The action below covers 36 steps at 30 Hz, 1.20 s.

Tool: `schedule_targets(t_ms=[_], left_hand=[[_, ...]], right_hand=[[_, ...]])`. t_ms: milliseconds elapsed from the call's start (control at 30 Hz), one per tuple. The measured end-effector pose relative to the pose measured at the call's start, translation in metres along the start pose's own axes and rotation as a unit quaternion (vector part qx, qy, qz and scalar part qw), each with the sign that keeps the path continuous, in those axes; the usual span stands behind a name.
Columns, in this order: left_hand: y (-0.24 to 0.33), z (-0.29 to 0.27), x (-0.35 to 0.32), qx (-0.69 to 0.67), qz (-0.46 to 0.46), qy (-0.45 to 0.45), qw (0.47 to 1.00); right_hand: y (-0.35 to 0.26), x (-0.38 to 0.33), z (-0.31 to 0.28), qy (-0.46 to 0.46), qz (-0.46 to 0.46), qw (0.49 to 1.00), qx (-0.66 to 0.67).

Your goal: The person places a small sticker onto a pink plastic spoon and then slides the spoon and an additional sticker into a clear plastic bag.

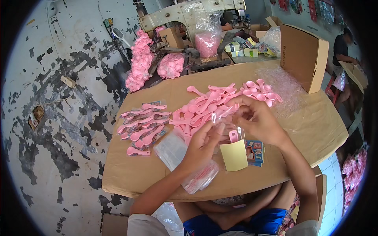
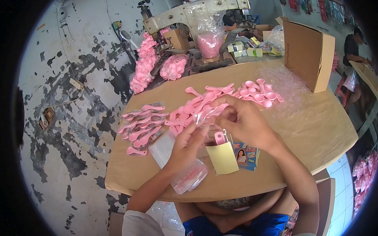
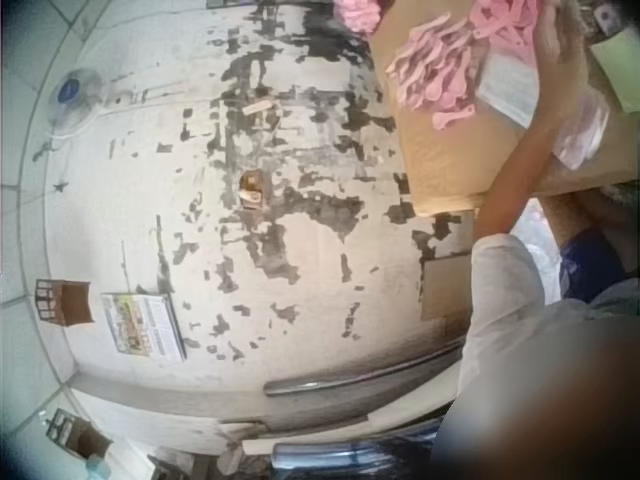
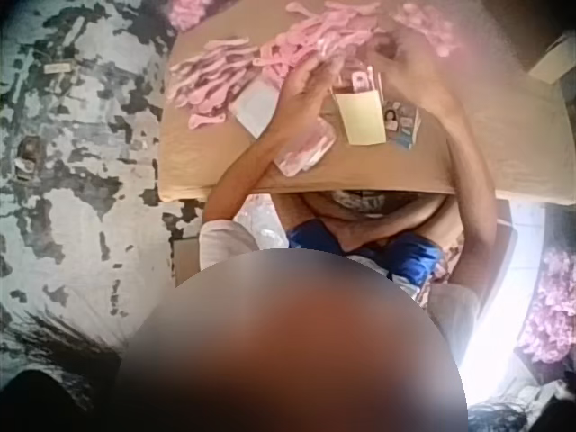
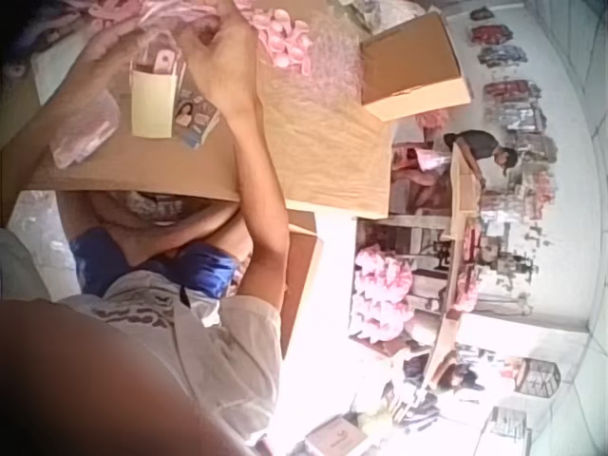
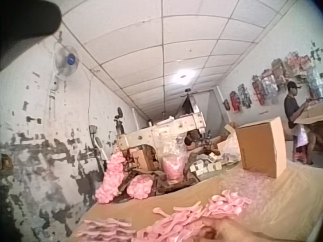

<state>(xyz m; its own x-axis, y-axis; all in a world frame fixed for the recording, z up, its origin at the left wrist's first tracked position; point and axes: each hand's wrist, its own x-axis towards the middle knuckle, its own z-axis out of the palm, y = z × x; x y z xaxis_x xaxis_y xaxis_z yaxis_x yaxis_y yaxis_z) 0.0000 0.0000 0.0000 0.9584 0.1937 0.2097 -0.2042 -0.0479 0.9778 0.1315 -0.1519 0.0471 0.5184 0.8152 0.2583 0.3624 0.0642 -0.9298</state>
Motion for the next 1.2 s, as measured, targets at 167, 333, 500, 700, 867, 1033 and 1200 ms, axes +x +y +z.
schedule_targets(t_ms=[167,333,500,700,867,1033,1200], left_hand=[[0.000,0.005,0.002,0.070,0.020,0.082,0.994],[-0.009,-0.004,0.001,0.097,0.007,0.053,0.994],[-0.018,-0.017,0.004,0.144,-0.045,-0.013,0.988],[-0.016,-0.021,0.007,0.224,-0.014,-0.056,0.973],[-0.006,-0.018,0.003,0.142,0.004,0.003,0.990],[-0.001,-0.026,0.013,-0.114,-0.064,0.049,0.990],[-0.005,-0.024,0.023,-0.164,-0.056,0.062,0.983]], right_hand=[[0.017,0.004,0.006,0.166,-0.323,0.834,-0.416],[0.031,0.014,0.019,0.142,-0.367,0.805,-0.444],[0.038,0.020,0.016,0.111,-0.422,0.760,-0.481],[0.044,0.029,0.012,0.064,-0.435,0.760,-0.479],[0.021,0.027,-0.003,0.138,-0.294,0.924,-0.202],[0.023,0.024,-0.145,-0.123,-0.216,0.916,0.315],[0.114,0.018,-0.211,0.277,-0.079,0.662,-0.692]])
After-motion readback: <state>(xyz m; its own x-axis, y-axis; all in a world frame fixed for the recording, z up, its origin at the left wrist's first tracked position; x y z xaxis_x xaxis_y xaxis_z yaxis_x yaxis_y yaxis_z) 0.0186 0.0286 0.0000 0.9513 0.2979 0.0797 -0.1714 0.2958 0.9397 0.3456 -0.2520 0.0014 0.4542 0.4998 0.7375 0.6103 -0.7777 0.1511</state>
